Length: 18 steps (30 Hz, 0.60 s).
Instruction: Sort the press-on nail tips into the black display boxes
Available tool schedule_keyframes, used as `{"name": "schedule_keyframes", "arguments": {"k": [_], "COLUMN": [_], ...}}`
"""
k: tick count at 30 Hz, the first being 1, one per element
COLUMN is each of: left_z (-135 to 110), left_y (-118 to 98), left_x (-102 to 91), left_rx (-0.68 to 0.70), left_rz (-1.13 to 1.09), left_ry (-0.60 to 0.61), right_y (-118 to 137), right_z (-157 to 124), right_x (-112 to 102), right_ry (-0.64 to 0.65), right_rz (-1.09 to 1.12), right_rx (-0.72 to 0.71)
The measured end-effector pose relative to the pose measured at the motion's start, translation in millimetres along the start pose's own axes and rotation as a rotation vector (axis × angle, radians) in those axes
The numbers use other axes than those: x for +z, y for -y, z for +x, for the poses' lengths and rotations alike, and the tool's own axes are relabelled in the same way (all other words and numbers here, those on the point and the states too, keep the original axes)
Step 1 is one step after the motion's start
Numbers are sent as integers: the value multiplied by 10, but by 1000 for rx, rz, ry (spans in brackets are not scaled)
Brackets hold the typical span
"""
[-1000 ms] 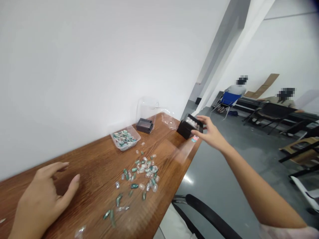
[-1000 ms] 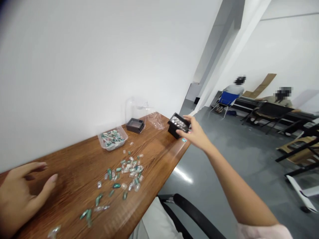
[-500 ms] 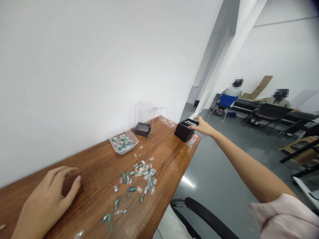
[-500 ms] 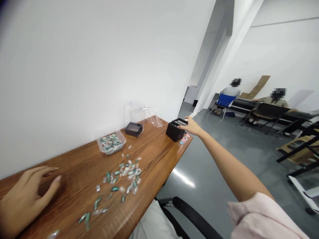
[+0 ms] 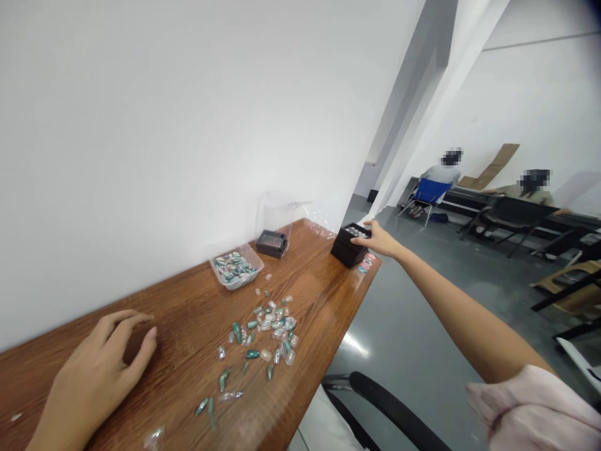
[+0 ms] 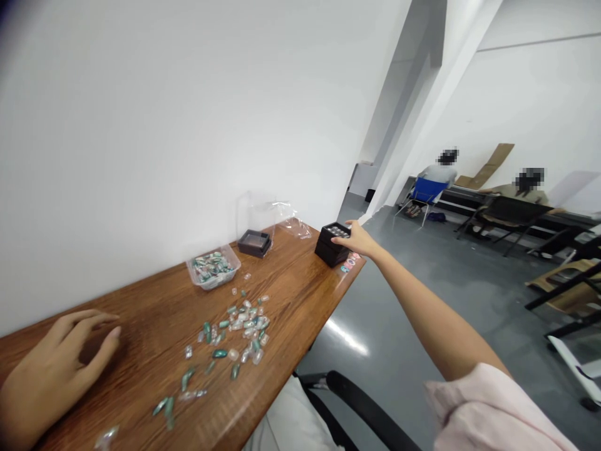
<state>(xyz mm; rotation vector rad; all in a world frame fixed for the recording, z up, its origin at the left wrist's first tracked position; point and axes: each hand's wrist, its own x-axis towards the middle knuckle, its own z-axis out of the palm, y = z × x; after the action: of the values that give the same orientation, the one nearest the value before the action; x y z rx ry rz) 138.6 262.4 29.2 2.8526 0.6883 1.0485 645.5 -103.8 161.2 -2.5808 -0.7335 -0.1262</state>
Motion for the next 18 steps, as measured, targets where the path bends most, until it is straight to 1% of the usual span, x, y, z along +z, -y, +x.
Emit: {"name": "schedule_keyframes", "arguments": {"k": [5,8,12,18], "left_z": [10,9,6,-7], "left_y": [-54,-36,-8,-42], "left_x": [-37,-27,-17,-24], "left_rx": [-20,-21,-11,-28], "left_rz": [-19,-15,5,18], "left_ry": [-10,-8,-4,7], "right_y": [-8,-16,-42,-80], "right_z": [8,9,11,26], "right_x": [-8,-10,4,29], "right_ry": [16,24,31,27], "right_rz": [-17,-14,-9,-6], "right_rx": [20,24,8,-16]}}
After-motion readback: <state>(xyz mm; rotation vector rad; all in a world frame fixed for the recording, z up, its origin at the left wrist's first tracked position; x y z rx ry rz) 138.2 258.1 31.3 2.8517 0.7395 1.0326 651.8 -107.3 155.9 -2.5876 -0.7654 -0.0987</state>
